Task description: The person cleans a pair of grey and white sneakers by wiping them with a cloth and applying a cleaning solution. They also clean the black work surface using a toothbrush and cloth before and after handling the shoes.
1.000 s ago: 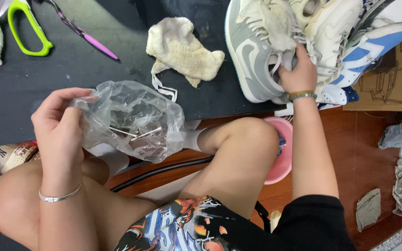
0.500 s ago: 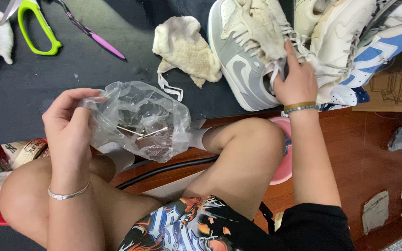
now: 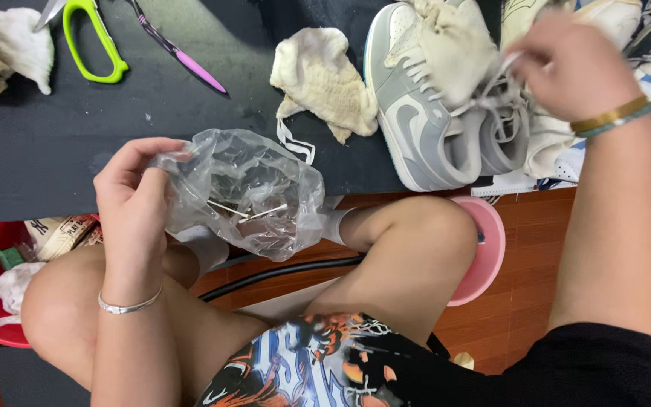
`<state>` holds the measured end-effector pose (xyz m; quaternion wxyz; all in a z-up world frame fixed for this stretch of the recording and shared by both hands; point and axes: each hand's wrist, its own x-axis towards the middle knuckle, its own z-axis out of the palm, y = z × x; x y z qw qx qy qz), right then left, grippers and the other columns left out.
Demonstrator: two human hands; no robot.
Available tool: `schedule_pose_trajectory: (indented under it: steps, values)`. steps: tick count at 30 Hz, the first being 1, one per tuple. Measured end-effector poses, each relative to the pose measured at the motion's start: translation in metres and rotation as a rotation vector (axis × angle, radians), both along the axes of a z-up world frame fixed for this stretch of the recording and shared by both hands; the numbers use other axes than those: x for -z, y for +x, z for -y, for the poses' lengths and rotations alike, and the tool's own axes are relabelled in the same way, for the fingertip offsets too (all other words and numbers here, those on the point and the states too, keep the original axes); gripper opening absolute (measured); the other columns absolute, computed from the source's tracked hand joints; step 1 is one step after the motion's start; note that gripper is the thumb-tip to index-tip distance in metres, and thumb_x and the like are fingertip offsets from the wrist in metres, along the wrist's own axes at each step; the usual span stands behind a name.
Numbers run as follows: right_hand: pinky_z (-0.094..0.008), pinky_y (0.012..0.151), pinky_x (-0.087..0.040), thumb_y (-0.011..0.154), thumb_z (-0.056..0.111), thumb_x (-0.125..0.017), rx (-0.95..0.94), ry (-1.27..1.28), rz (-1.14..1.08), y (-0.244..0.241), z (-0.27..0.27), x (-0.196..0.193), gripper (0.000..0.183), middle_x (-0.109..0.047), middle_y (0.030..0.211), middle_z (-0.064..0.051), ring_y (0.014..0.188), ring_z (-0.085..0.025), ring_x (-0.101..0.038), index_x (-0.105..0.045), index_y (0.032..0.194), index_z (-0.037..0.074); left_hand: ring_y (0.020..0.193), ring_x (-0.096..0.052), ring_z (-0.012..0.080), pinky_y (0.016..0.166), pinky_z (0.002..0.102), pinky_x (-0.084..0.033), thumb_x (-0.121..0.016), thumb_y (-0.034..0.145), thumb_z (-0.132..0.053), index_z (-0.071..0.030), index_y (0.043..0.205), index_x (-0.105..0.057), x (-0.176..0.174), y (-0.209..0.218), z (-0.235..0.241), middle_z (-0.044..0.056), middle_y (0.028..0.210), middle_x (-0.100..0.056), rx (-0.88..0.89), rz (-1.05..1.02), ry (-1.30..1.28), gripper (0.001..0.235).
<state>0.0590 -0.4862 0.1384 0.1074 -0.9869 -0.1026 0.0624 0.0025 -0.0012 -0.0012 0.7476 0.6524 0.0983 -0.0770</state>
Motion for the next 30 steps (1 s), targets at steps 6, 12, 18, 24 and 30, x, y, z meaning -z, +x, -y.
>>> schedule_pose_trajectory:
  steps: [6, 12, 18, 24, 30]
  values:
    - [-0.044, 0.077, -0.056, 0.094, 0.002, -0.061, -0.16, -0.13, 0.066, 0.009, -0.045, -0.017, 0.013, -0.069, 0.096, -0.019, 0.086, -0.033, -0.071, -0.066, 0.106, -0.003, 0.07, -0.049, 0.0004, 0.061, 0.017, -0.039, -0.046, 0.094, 0.008, 0.001, 0.113, -0.068, 0.001, 0.003, 0.001, 0.004, 0.105, -0.073, 0.003, -0.001, 0.006, 0.031]
    - [-0.039, 0.085, -0.057, 0.089, 0.012, -0.062, -0.216, 0.132, -0.255, 0.023, -0.055, -0.006, 0.016, -0.075, 0.112, -0.011, 0.097, -0.028, -0.073, -0.058, 0.101, 0.002, 0.072, -0.051, 0.0005, 0.063, 0.017, -0.04, -0.045, 0.093, 0.009, 0.002, 0.114, -0.069, 0.0, 0.004, 0.001, 0.005, 0.107, -0.073, 0.026, 0.013, 0.02, 0.033]
    - [-0.037, 0.101, -0.054, 0.103, 0.014, -0.069, -0.273, 0.154, 0.159, 0.01, -0.073, -0.014, 0.02, -0.071, 0.115, -0.015, 0.111, -0.028, -0.069, -0.063, 0.119, 0.004, 0.069, -0.048, -0.0001, 0.06, 0.017, -0.037, -0.046, 0.094, 0.008, 0.001, 0.114, -0.069, 0.0, 0.003, 0.002, 0.004, 0.105, -0.073, 0.02, -0.023, 0.012, 0.031]
    - [-0.034, 0.117, -0.045, 0.096, 0.016, -0.061, -0.154, 0.737, -0.1, -0.012, -0.09, -0.001, 0.039, -0.054, 0.137, -0.018, 0.132, -0.029, -0.056, -0.052, 0.132, 0.005, 0.067, -0.046, -0.0002, 0.059, 0.017, -0.037, -0.046, 0.095, 0.007, 0.0, 0.114, -0.068, -0.005, 0.003, 0.004, 0.003, 0.105, -0.073, 0.007, -0.031, 0.024, 0.03]
    - [-0.048, 0.104, -0.046, 0.084, 0.021, -0.085, 0.402, -0.041, 0.028, -0.063, -0.038, 0.049, 0.078, -0.055, 0.134, -0.031, 0.123, -0.047, -0.057, -0.04, 0.142, -0.004, 0.068, -0.048, 0.0004, 0.059, 0.017, -0.037, -0.045, 0.091, 0.009, 0.002, 0.113, -0.068, -0.006, 0.002, 0.007, 0.005, 0.106, -0.073, 0.001, -0.039, 0.026, 0.032]
